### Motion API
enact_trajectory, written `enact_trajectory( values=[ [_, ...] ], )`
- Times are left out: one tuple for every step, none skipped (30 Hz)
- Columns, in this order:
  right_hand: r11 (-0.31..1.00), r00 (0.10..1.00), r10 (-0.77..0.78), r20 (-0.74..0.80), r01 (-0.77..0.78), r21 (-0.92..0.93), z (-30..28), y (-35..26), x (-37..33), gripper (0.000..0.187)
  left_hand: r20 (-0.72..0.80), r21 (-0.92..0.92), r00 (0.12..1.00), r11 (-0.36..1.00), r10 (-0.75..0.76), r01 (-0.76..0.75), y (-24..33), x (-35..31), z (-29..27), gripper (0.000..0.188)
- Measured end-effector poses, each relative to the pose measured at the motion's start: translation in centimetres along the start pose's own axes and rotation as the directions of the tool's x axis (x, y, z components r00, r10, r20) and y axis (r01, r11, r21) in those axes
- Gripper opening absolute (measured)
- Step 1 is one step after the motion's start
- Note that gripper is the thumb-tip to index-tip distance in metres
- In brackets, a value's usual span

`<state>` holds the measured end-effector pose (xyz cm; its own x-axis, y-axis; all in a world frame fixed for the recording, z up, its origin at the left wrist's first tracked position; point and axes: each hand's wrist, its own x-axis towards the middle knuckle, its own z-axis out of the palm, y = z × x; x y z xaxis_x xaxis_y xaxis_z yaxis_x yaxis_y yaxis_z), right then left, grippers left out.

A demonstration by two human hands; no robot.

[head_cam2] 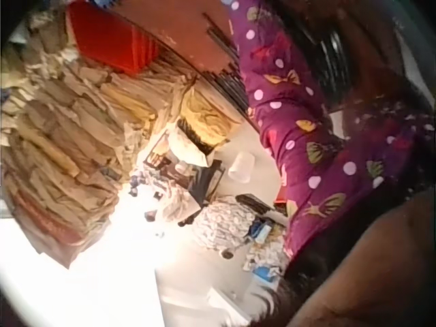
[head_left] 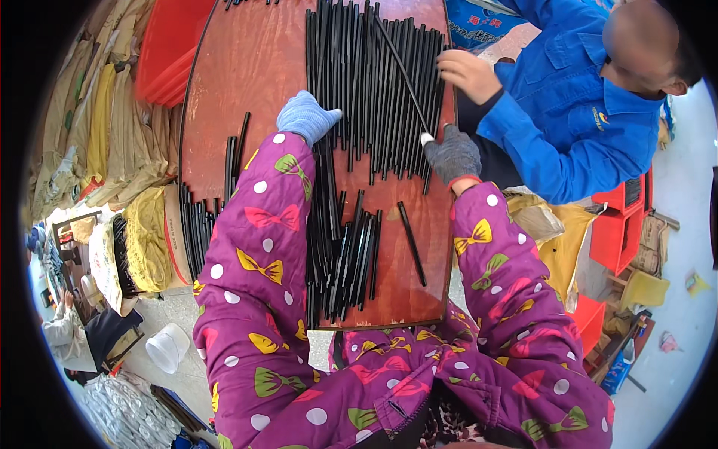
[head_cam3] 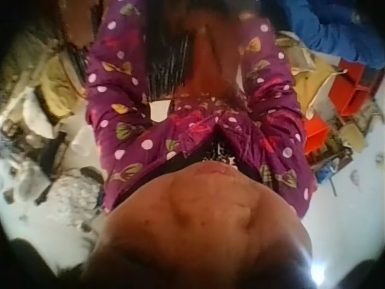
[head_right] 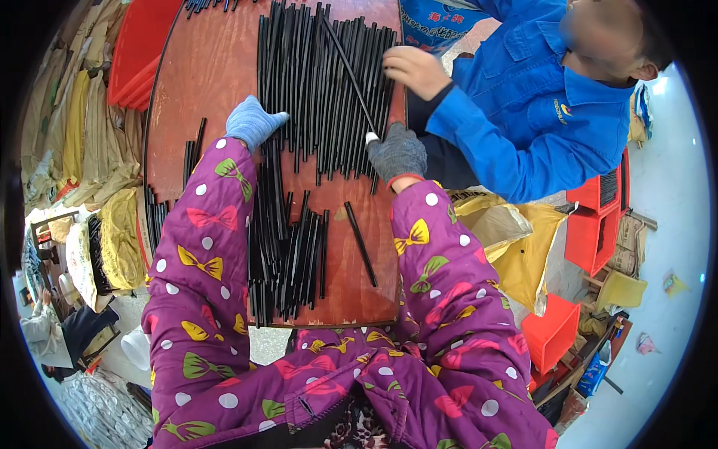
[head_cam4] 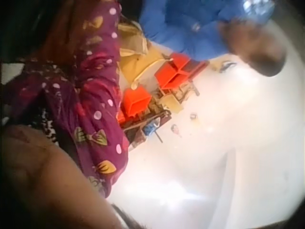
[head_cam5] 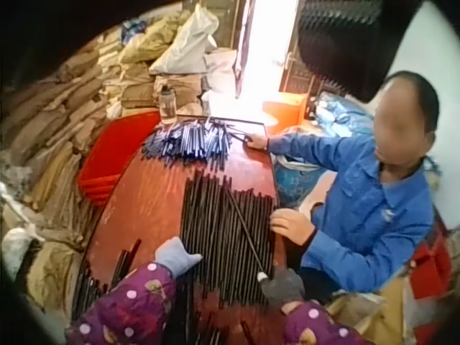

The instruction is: Inspecting and testing the flexibility of long black plastic rods at a manufacturing workstation.

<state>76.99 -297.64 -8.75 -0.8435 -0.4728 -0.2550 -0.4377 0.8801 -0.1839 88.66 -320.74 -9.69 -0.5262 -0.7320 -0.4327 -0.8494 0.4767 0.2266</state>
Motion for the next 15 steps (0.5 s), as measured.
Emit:
enact_trajectory(
  values=[
    [1.000,1.000,0.003,-0.003,-0.003,-0.002,0.0,-0.1,0.6,0.057,0.000,-0.002,1.000,1.000,0.004,-0.004,0.5,-0.2,-0.3,0.077],
    [0.999,1.000,0.029,-0.007,-0.028,0.044,0.1,-0.2,1.2,0.059,0.031,-0.030,0.999,0.999,-0.017,0.018,1.1,-0.5,-0.5,0.076],
    [0.995,0.999,0.049,-0.004,-0.048,0.093,0.3,-0.8,1.5,0.061,0.063,-0.056,0.997,0.997,-0.046,0.049,1.5,-0.9,-0.7,0.076],
    [0.993,0.996,0.084,-0.022,-0.082,0.080,0.6,-1.3,1.6,0.067,0.043,-0.031,0.998,0.999,-0.039,0.040,1.6,-0.8,0.0,0.079],
    [0.994,0.996,0.082,-0.019,-0.080,0.081,0.8,-1.8,1.9,0.067,0.012,-0.020,0.999,0.999,-0.032,0.032,1.9,-1.0,0.6,0.077],
    [0.993,0.997,0.075,-0.003,-0.075,0.091,0.7,-2.7,2.0,0.067,0.024,-0.027,0.999,0.999,-0.029,0.030,2.0,-1.1,0.9,0.076],
    [0.993,0.998,0.069,0.013,-0.070,0.100,0.7,-3.5,1.9,0.068,0.036,-0.035,0.999,0.999,-0.026,0.027,2.1,-1.2,1.1,0.074],
    [0.994,0.995,0.088,0.038,-0.090,0.063,0.7,-4.2,1.8,0.071,0.070,-0.044,0.998,0.999,0.007,-0.004,2.3,-1.1,1.3,0.071],
    [0.994,0.996,0.084,0.036,-0.086,0.062,0.8,-4.6,1.9,0.071,0.101,-0.058,0.994,0.998,0.043,-0.037,2.6,-1.0,1.3,0.069],
    [0.991,0.994,0.098,0.057,-0.103,0.085,1.0,-4.8,2.1,0.071,0.079,-0.084,0.993,0.993,0.091,-0.084,3.0,-1.2,2.0,0.064],
    [0.987,0.991,0.112,0.078,-0.120,0.107,1.2,-5.1,2.3,0.072,0.040,-0.108,0.993,0.988,0.113,-0.108,3.3,-1.4,2.6,0.063],
    [0.989,0.995,0.076,0.062,-0.083,0.123,1.5,-5.4,2.5,0.070,0.043,-0.130,0.989,0.983,0.140,-0.133,3.5,-1.4,2.8,0.063],
    [0.989,0.995,0.075,0.059,-0.081,0.122,1.7,-5.6,2.8,0.070,0.046,-0.152,0.985,0.976,0.167,-0.158,3.6,-1.3,3.0,0.063],
    [0.990,0.995,0.056,0.080,-0.066,0.126,1.9,-5.7,3.1,0.068,0.044,-0.154,0.985,0.975,0.168,-0.159,3.7,-1.0,3.0,0.063],
    [0.989,0.994,0.034,0.108,-0.049,0.136,1.8,-6.3,2.8,0.066,0.045,-0.182,0.986,0.972,0.160,-0.149,3.5,-0.8,2.9,0.063]
  ],
)
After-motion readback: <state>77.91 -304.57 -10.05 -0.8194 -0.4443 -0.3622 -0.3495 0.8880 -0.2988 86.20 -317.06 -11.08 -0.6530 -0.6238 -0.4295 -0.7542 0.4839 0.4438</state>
